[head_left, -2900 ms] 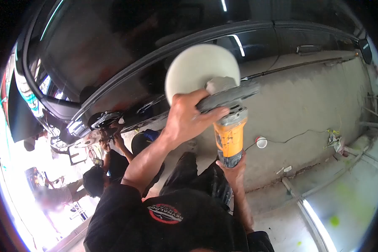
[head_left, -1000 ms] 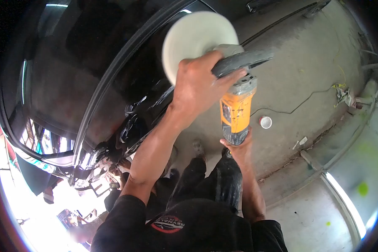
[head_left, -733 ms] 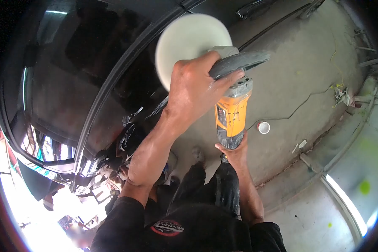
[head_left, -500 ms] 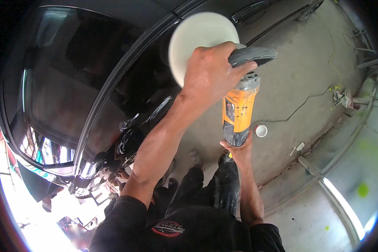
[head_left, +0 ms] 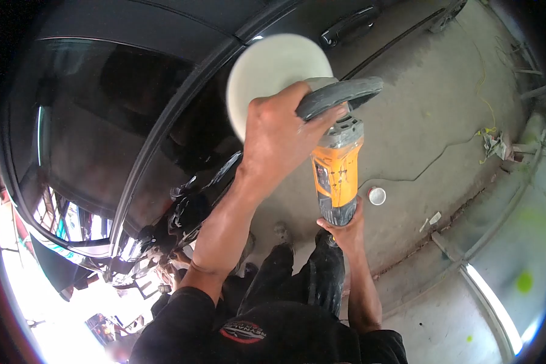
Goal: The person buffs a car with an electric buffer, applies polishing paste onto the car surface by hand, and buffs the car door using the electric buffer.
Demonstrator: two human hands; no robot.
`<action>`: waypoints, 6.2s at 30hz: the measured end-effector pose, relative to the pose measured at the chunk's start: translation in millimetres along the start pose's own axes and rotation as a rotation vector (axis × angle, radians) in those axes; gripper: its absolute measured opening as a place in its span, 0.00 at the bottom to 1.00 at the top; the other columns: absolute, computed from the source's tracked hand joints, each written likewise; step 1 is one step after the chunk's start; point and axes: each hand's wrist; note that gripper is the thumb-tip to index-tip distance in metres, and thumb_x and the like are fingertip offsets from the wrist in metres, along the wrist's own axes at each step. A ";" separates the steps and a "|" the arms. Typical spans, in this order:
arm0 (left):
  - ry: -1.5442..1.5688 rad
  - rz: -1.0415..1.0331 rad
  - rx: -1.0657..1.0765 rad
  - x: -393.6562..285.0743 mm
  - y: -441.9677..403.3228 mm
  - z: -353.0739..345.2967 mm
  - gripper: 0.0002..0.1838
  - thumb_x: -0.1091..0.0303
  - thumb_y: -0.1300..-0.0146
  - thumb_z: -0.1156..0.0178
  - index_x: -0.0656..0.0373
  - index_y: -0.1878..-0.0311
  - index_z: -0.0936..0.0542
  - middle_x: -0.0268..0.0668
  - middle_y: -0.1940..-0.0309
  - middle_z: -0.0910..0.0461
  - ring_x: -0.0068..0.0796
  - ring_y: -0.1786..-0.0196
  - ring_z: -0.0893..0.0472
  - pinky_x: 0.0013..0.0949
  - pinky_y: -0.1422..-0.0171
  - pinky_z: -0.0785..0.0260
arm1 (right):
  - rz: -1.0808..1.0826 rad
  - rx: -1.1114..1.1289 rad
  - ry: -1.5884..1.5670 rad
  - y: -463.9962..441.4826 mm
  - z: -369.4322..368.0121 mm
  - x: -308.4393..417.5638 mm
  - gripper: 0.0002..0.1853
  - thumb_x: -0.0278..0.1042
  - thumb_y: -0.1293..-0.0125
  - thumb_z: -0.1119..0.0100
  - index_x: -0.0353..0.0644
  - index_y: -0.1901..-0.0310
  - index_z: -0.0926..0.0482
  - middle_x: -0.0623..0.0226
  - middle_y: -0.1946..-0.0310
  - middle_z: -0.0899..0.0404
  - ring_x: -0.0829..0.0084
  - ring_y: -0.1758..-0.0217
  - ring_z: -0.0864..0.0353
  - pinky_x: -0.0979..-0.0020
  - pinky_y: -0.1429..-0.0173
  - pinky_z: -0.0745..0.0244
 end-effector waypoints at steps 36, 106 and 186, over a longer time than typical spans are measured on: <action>0.158 -0.053 -0.198 27.5 14.7 16.3 0.18 0.60 0.47 0.23 0.63 0.60 0.16 0.46 0.71 0.15 0.37 0.72 0.14 0.36 0.67 0.23 | 0.009 0.032 0.212 -15.1 26.1 21.8 0.51 0.29 0.56 0.16 0.34 0.32 0.40 0.58 0.48 0.22 0.66 0.47 0.23 0.65 0.42 0.25; -0.006 -0.102 -0.219 57.8 71.1 30.1 0.17 0.63 0.50 0.22 0.63 0.67 0.18 0.42 0.78 0.18 0.34 0.76 0.15 0.32 0.69 0.24 | 0.089 0.041 0.160 24.9 -28.1 -28.0 0.50 0.30 0.55 0.16 0.33 0.34 0.40 0.56 0.46 0.23 0.65 0.45 0.22 0.65 0.40 0.26; 0.107 0.241 -0.513 81.0 231.2 152.3 0.11 0.72 0.51 0.23 0.63 0.72 0.19 0.41 0.80 0.17 0.24 0.76 0.16 0.27 0.72 0.26 | 0.163 0.273 0.596 106.5 -58.0 31.0 0.54 0.33 0.59 0.14 0.33 0.32 0.39 0.49 0.47 0.21 0.56 0.43 0.19 0.59 0.40 0.25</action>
Point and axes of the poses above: each hand's wrist, its own y-axis away from the middle knuckle, its own z-axis out of the back of the hand, x = y × z
